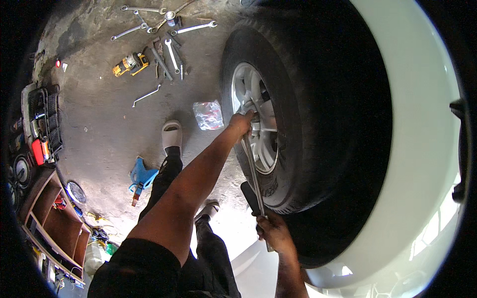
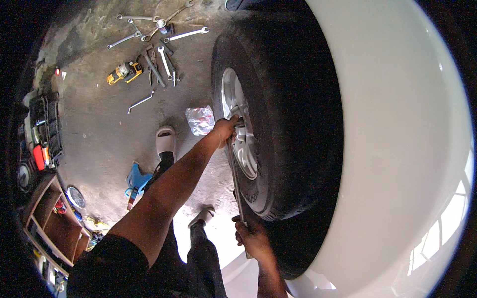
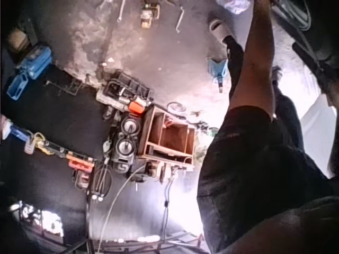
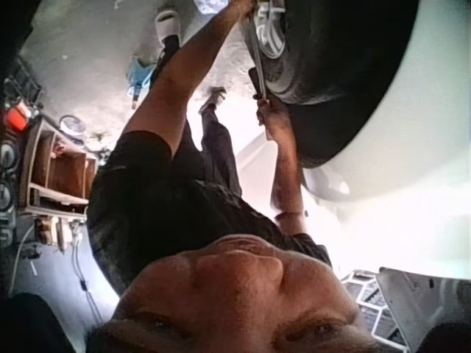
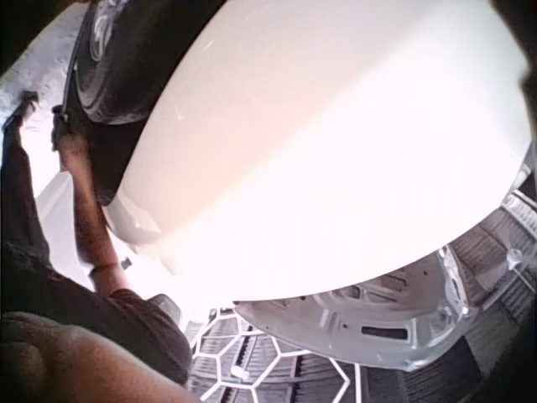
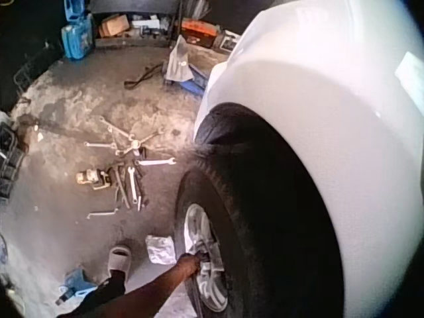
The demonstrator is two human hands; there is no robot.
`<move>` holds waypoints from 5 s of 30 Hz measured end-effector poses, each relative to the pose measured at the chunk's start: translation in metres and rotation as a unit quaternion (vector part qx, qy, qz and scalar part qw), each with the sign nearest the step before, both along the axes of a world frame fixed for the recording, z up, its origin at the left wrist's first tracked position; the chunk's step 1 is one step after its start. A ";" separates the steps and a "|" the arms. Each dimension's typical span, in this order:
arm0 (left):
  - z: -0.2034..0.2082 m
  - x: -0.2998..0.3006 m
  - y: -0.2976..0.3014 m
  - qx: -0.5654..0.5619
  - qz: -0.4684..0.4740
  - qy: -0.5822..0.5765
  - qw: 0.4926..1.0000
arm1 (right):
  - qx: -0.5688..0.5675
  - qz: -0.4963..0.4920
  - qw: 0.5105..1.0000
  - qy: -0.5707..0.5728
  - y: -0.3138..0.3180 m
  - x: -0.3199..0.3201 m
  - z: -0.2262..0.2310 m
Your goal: The person uses a lug wrench to tighten the lug nuts on a car wheel. They systematically rotate the wrench on each nut to secure the wheel.
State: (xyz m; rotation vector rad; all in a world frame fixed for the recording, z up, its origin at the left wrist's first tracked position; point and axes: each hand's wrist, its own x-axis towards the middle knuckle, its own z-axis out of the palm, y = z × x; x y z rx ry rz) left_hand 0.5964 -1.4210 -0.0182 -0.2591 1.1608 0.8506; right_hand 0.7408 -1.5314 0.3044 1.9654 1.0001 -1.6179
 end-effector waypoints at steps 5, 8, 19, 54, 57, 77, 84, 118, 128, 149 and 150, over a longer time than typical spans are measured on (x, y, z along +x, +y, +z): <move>0.005 0.002 -0.001 0.026 0.012 0.034 0.999 | 0.157 0.269 0.941 -0.129 -0.006 -0.019 -0.033; 0.003 0.005 -0.002 -0.010 0.031 0.036 0.999 | 0.169 0.338 0.912 -0.162 -0.008 -0.030 -0.042; -0.006 0.016 0.005 -0.078 0.008 0.098 0.992 | 0.175 0.305 0.922 -0.164 -0.036 -0.006 -0.074; -0.010 0.014 -0.028 0.180 -0.037 0.313 0.932 | 0.422 0.143 0.895 0.033 -0.102 0.103 -0.385; 0.002 0.005 -0.029 0.193 -0.050 0.281 0.939 | 0.421 0.148 0.894 0.023 -0.110 0.096 -0.346; 0.023 -0.008 0.002 -0.048 0.028 -0.034 0.998 | -0.009 -0.289 0.937 0.195 -0.013 -0.012 0.021; 0.005 -0.002 -0.002 -0.015 0.027 -0.037 0.999 | 0.121 0.085 0.985 -0.091 -0.036 -0.007 0.021; -0.012 -0.002 0.016 -0.103 -0.171 0.083 0.976 | 0.203 0.293 0.920 -0.165 -0.058 0.015 -0.096; -0.001 -0.005 0.011 -0.021 -0.200 0.174 0.964 | 0.259 0.200 0.941 -0.085 -0.078 0.046 -0.145; -0.018 0.000 -0.001 0.022 0.022 -0.008 0.999 | 0.234 0.260 0.933 -0.090 -0.084 0.069 -0.209; -0.016 0.002 0.001 0.019 0.017 0.004 1.000 | 0.293 0.263 0.914 -0.095 -0.083 0.062 -0.205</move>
